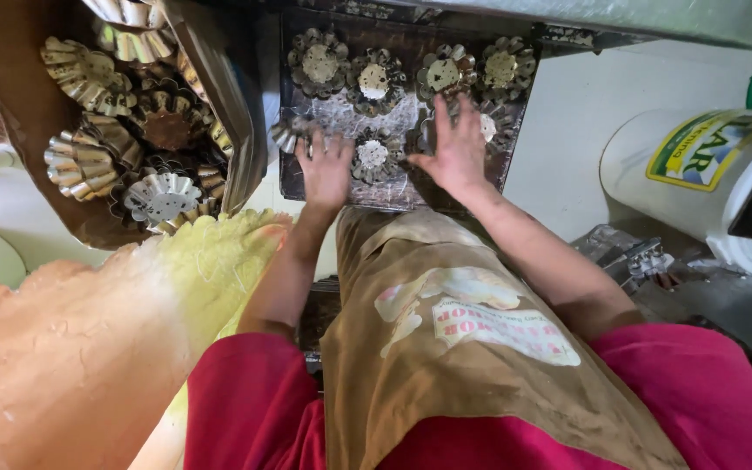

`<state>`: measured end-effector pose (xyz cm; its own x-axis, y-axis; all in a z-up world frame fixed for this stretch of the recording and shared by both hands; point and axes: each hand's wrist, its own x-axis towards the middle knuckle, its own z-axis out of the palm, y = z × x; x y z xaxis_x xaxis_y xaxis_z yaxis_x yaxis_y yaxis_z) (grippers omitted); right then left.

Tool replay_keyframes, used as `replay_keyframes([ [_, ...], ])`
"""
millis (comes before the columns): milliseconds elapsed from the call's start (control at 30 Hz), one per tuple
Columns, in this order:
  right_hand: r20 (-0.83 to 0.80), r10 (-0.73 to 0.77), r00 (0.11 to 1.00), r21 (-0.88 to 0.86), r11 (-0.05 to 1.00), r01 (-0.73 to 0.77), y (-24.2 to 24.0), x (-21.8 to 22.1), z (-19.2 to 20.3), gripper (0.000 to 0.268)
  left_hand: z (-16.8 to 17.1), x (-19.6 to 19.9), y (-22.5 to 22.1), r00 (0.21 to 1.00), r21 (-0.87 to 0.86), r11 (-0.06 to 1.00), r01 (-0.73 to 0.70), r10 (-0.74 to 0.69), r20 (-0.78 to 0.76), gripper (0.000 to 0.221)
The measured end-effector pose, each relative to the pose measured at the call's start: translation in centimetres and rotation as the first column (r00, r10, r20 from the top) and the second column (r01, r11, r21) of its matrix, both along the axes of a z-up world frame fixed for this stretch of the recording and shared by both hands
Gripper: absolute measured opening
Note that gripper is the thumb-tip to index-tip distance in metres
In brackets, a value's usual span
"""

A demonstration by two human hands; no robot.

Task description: Placing individual paper liners into metal baking molds arranged on a tray.

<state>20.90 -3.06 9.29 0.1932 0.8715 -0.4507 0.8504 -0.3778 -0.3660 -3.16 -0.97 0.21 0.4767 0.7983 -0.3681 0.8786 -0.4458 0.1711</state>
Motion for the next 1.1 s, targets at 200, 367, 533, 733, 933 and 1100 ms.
replay_keyframes([
  [200,-0.099,0.014,0.995,0.138,0.990,0.000,-1.2,0.3,-0.9,0.106,-6.6,0.9,-4.3,0.955,0.290,0.953,-0.087,-0.004,0.298,0.051],
  [367,-0.330,-0.175,0.928,0.367,0.881,0.297,-5.0,4.3,-2.2,0.110,-5.7,3.8,-5.3,0.966,0.028,0.988,0.149,-0.151,0.210,0.040],
  [533,-0.198,-0.129,0.972,0.359,0.913,0.195,-11.4,6.7,-3.3,0.114,0.7,5.9,-1.7,0.995,-0.235,0.969,0.082,-0.064,0.082,0.064],
  [733,-0.106,-0.060,0.993,-0.039,0.998,0.056,-13.6,5.4,-3.6,0.122,-1.0,2.1,-1.5,0.928,0.117,0.991,-0.070,0.021,0.373,0.049],
  [933,0.007,0.053,0.999,0.244,0.968,-0.053,-11.9,3.0,-4.0,0.105,2.4,-4.9,1.2,0.747,0.527,0.743,-0.414,-0.053,0.662,0.033],
  [1100,0.167,0.271,0.948,0.138,0.946,-0.294,-7.5,-1.3,-4.0,0.079,8.2,-7.0,2.1,0.725,0.544,0.741,-0.395,-0.113,0.680,0.031],
])
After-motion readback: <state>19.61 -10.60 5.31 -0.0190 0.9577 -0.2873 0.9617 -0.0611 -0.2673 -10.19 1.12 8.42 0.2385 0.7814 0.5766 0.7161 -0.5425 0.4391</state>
